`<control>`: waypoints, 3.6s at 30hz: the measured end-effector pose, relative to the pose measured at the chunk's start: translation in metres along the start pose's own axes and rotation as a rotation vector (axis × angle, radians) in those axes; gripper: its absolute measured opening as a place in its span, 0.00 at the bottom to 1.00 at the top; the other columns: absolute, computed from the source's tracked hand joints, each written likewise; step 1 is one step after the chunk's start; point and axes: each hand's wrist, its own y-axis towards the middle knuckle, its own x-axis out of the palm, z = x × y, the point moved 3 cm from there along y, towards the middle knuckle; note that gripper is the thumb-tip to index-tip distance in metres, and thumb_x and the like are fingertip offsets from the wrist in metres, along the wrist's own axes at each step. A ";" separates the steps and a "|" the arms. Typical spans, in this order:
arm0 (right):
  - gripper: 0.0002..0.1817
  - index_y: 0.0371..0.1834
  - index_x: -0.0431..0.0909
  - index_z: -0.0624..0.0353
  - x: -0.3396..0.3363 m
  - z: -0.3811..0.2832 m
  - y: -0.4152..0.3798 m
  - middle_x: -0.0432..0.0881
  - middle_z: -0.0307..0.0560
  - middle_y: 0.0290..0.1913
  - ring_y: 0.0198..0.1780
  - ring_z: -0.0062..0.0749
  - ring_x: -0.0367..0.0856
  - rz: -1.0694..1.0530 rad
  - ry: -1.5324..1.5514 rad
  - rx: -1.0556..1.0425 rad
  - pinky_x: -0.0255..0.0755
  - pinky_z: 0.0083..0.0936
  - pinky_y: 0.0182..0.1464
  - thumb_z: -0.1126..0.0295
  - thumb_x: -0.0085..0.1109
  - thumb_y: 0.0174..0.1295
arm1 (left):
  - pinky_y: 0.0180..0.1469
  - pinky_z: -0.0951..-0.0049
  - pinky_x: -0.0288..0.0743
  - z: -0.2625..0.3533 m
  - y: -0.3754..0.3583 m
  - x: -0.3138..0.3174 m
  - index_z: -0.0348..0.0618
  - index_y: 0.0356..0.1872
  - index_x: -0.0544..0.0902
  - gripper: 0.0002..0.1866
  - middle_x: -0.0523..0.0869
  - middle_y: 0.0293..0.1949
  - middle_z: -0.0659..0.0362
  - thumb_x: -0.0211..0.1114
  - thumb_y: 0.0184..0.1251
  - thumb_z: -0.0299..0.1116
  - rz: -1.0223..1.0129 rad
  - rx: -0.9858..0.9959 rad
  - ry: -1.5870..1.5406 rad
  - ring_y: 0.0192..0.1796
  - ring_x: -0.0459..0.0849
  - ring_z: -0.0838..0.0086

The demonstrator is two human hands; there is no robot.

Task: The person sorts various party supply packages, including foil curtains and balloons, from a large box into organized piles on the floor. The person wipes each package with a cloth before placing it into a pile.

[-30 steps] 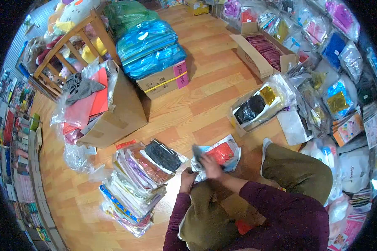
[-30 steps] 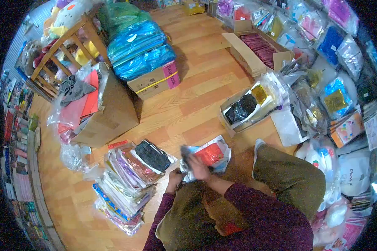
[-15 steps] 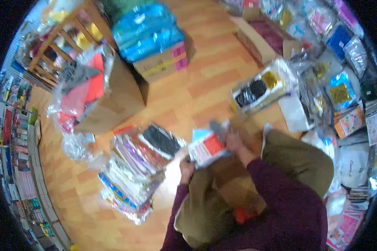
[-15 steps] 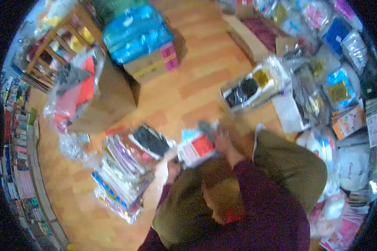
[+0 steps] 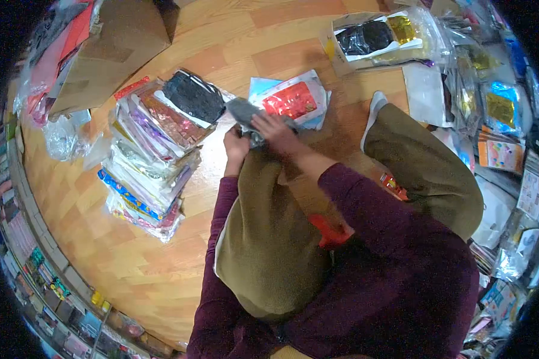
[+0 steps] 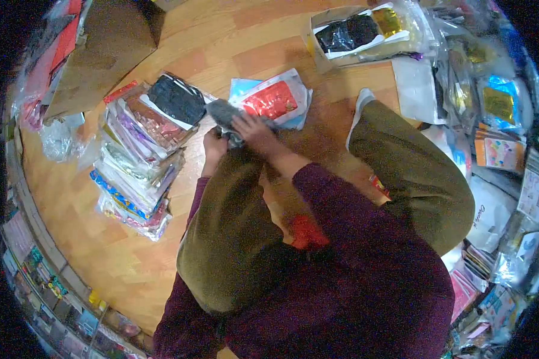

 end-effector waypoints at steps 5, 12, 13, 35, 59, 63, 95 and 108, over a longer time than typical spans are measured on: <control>0.17 0.45 0.72 0.63 -0.005 0.078 -0.014 0.72 0.49 0.51 0.54 0.48 0.67 0.053 0.206 0.086 0.63 0.38 0.54 0.72 0.47 0.50 | 0.41 0.74 0.71 -0.029 0.014 0.015 0.30 0.41 0.77 0.15 0.83 0.36 0.51 0.61 0.49 0.22 -0.059 -0.009 -0.411 0.37 0.80 0.70; 0.20 0.45 0.70 0.68 -0.046 0.109 -0.012 0.72 0.59 0.48 0.50 0.54 0.66 0.096 0.309 0.661 0.62 0.39 0.54 0.79 0.45 0.45 | 0.37 0.80 0.69 -0.013 0.000 0.006 0.31 0.33 0.77 0.07 0.81 0.31 0.59 0.59 0.51 0.17 -0.046 -0.181 -0.655 0.31 0.76 0.79; 0.19 0.46 0.69 0.67 -0.030 0.092 -0.009 0.72 0.59 0.49 0.52 0.55 0.66 -0.001 0.457 0.625 0.61 0.41 0.55 0.77 0.44 0.49 | 0.36 0.81 0.68 -0.011 -0.001 0.007 0.32 0.31 0.77 0.06 0.80 0.29 0.61 0.59 0.51 0.16 -0.028 -0.123 -0.763 0.30 0.74 0.81; 0.20 0.52 0.69 0.61 -0.013 0.166 -0.016 0.65 0.56 0.59 0.61 0.50 0.62 -0.351 -0.097 0.669 0.59 0.51 0.57 0.71 0.44 0.54 | 0.42 0.80 0.69 -0.020 -0.004 0.007 0.28 0.41 0.76 0.13 0.81 0.37 0.55 0.58 0.51 0.16 0.023 -0.088 -0.637 0.37 0.78 0.76; 0.11 0.34 0.76 0.63 -0.023 0.157 -0.041 0.73 0.54 0.39 0.44 0.54 0.70 -0.151 -0.027 0.550 0.68 0.42 0.44 0.75 0.47 0.47 | 0.41 0.79 0.70 -0.036 0.002 0.006 0.26 0.44 0.73 0.16 0.81 0.38 0.53 0.59 0.52 0.19 0.032 -0.151 -0.553 0.39 0.78 0.76; 0.09 0.28 0.75 0.66 -0.011 0.185 -0.043 0.76 0.59 0.32 0.37 0.56 0.74 -0.158 0.274 0.772 0.68 0.43 0.42 0.74 0.52 0.42 | 0.40 0.78 0.70 -0.010 -0.008 -0.005 0.27 0.43 0.73 0.15 0.81 0.37 0.54 0.58 0.52 0.18 -0.011 -0.222 -0.606 0.37 0.77 0.76; 0.17 0.41 0.73 0.64 -0.054 0.057 0.039 0.72 0.58 0.37 0.40 0.52 0.71 0.135 0.400 0.395 0.66 0.40 0.45 0.64 0.58 0.51 | 0.38 0.66 0.71 0.001 -0.031 -0.032 0.33 0.40 0.73 0.19 0.79 0.33 0.45 0.65 0.49 0.32 0.178 0.034 -0.106 0.35 0.79 0.56; 0.12 0.37 0.73 0.59 0.008 0.007 0.036 0.72 0.53 0.39 0.42 0.50 0.70 -0.193 0.486 0.239 0.66 0.39 0.47 0.75 0.44 0.49 | 0.43 0.65 0.72 0.009 -0.005 -0.026 0.38 0.44 0.75 0.24 0.81 0.37 0.47 0.68 0.43 0.32 -0.035 -0.097 0.126 0.41 0.80 0.56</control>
